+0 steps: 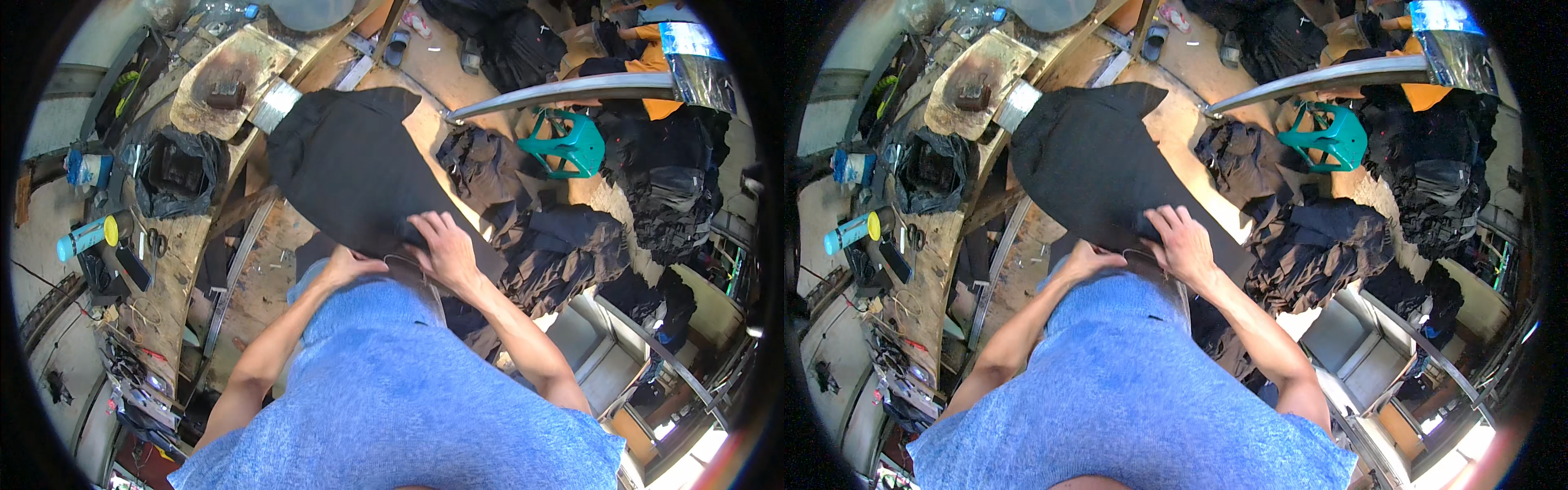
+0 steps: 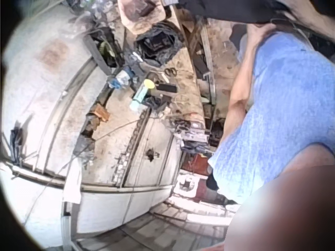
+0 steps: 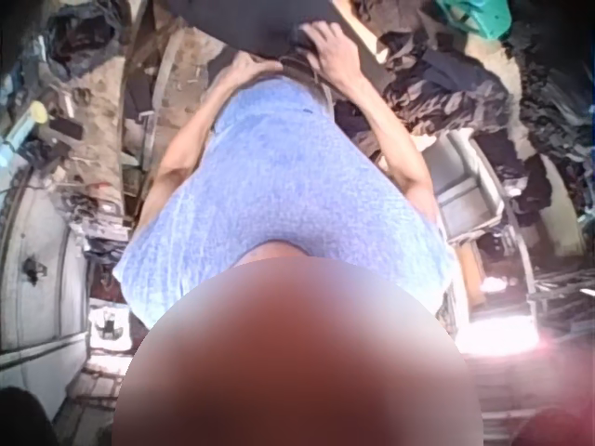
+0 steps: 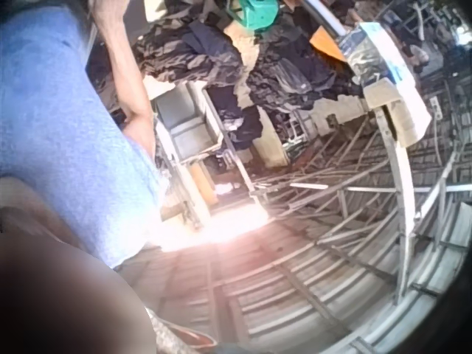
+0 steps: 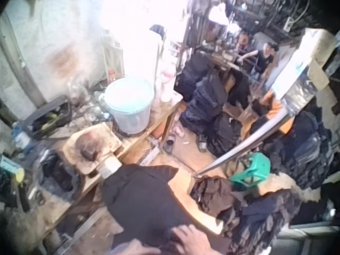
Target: The person repeatedly rubs a small dark object against black fabric pieces laid on a wooden table, then places the treated pieces into a black plastic bag. The person handles the fabric one at a time, rubbing different areas before bagging them.
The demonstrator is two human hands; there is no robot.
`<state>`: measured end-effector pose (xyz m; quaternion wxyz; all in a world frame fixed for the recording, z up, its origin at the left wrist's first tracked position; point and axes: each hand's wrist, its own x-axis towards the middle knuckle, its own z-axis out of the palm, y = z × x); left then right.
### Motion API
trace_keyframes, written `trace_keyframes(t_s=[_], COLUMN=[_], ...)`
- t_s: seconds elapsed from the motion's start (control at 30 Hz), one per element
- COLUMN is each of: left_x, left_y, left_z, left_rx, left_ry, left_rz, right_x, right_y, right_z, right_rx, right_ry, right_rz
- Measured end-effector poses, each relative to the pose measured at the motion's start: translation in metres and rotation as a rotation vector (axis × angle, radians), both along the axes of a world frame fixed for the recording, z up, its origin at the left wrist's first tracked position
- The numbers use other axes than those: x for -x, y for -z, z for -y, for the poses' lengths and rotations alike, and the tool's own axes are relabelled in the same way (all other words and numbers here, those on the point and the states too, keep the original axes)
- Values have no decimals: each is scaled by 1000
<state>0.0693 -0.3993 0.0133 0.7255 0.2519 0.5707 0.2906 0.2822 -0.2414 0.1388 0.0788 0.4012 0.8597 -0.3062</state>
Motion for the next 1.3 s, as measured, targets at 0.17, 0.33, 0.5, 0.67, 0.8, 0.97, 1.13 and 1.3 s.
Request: trace_keyframes(t_s=[0.17, 0.33, 0.5, 0.67, 0.8, 0.97, 1.13, 1.3], left_x=[-19, -17, -17, -19, -21, -19, -16, -6], left_y=[15, 26, 28, 31, 33, 28, 21, 22], left_z=[8, 9, 5, 7, 6, -1, -5, -16], left_rx=[-246, -325, -304, -362, -278, -365, -403, -392], left_ry=[10, 28, 108, 112, 128, 181, 147, 315], left_rz=[-176, -195, -178, -213, -182, -162, -111, -150], right_x=[-25, -47, -46, -34, -58, -89, -97, -96], right_y=[13, 12, -2, -4, 1, 14, 0, 2], right_z=[-23, -8, -25, -35, -8, -5, -5, -10], right_rx=[-362, -196, -117, -298, -70, -379, -244, -240], right_ry=[139, -28, -83, 86, -137, 121, -74, -54], right_rz=[-132, 59, 122, -47, 173, -18, 57, 46])
